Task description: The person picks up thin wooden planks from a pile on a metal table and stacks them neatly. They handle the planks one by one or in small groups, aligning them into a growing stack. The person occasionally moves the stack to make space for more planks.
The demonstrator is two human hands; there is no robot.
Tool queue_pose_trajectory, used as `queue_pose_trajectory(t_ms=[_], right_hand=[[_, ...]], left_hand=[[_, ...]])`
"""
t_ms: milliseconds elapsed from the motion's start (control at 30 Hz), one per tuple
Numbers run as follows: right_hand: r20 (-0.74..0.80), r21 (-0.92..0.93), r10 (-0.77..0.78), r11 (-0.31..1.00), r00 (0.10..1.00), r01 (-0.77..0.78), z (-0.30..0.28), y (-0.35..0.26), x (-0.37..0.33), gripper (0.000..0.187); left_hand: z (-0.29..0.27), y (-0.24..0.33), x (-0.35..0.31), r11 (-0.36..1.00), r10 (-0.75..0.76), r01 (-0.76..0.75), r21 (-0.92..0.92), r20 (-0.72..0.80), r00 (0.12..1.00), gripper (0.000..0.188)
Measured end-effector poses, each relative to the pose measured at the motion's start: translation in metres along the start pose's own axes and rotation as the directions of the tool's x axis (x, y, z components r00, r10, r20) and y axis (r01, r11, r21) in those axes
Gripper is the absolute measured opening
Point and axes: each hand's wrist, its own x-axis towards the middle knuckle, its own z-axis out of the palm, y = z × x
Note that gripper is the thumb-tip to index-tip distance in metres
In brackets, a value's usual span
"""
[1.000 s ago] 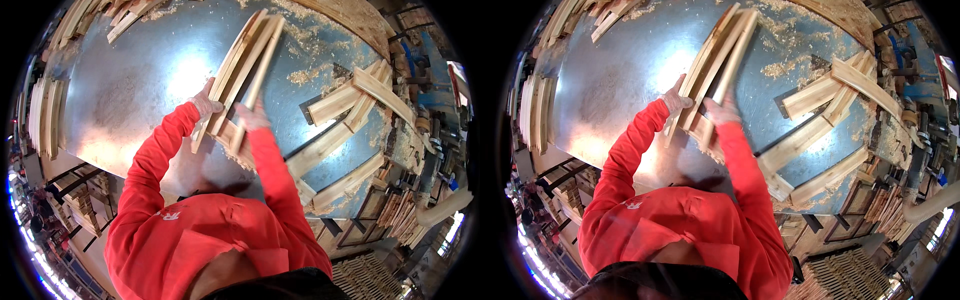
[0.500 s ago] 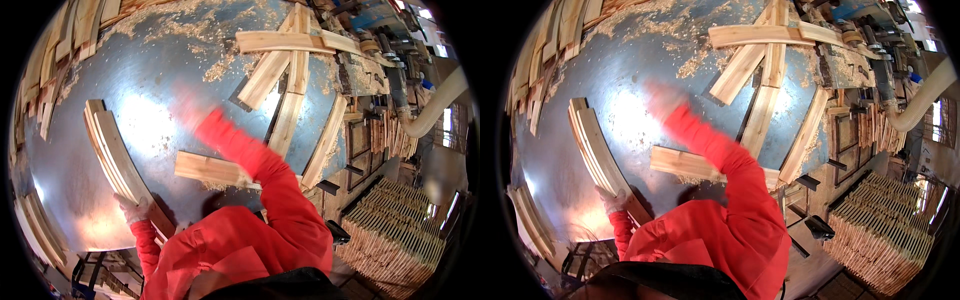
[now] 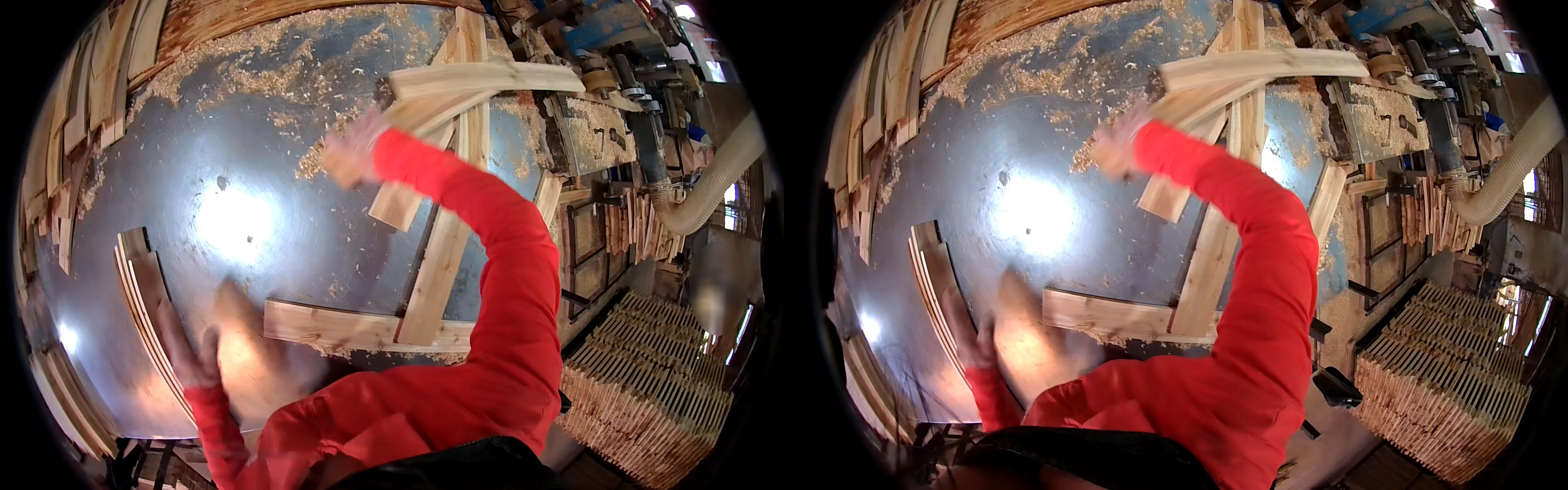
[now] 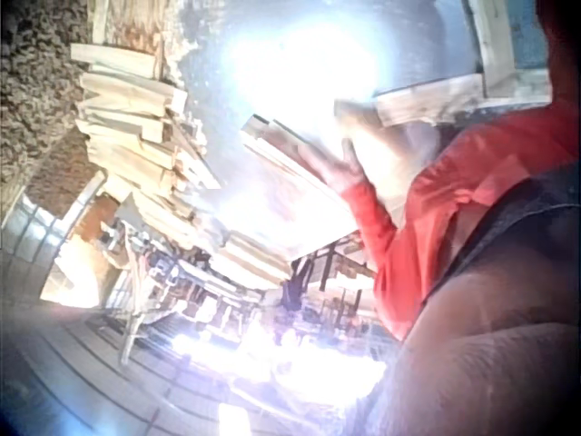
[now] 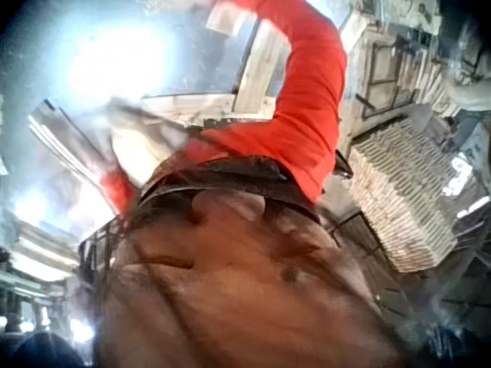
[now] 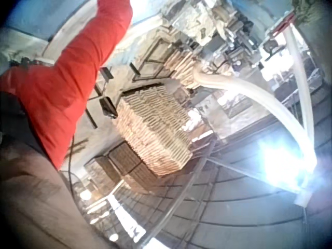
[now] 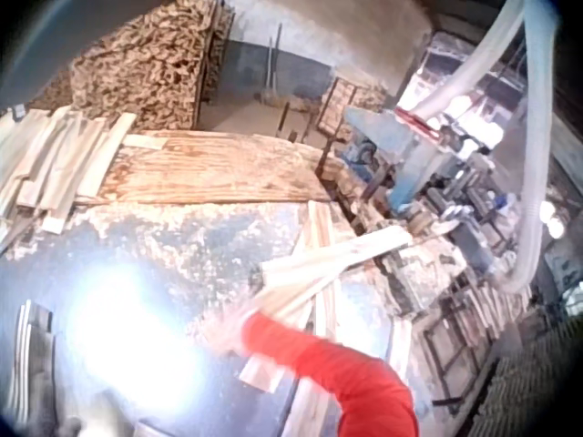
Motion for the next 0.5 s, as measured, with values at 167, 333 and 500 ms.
queue_pose_trajectory(t_ms=[167, 333, 500], right_hand=[[-0.477, -0.179, -0.628, 0.755, 0.615, 0.631, 0.091, -0.143, -0.032, 0.012], [-0.904, -0.050, -0.325, 0.726, 0.278, 0.686, 0.035, -0.061, -0.047, 0.047], [-0.492, 0.240, 0.365, 0.930, 0.791, -0.280, 0.052, 0.115, 0.016, 0.110]], left_hand=[[0.137, 0.070, 0.033, 0.454, 0.206, 0.531, -0.716, 0.664, 0.719, 0.101], [0.137, 0.099, 0.005, -0.035, 0.552, 0.908, -0.418, 0.749, 0.366, 0.097], [0.126, 0.098, -0.054, -0.256, 0.540, 0.898, -0.358, 0.718, 0.440, 0.097]])
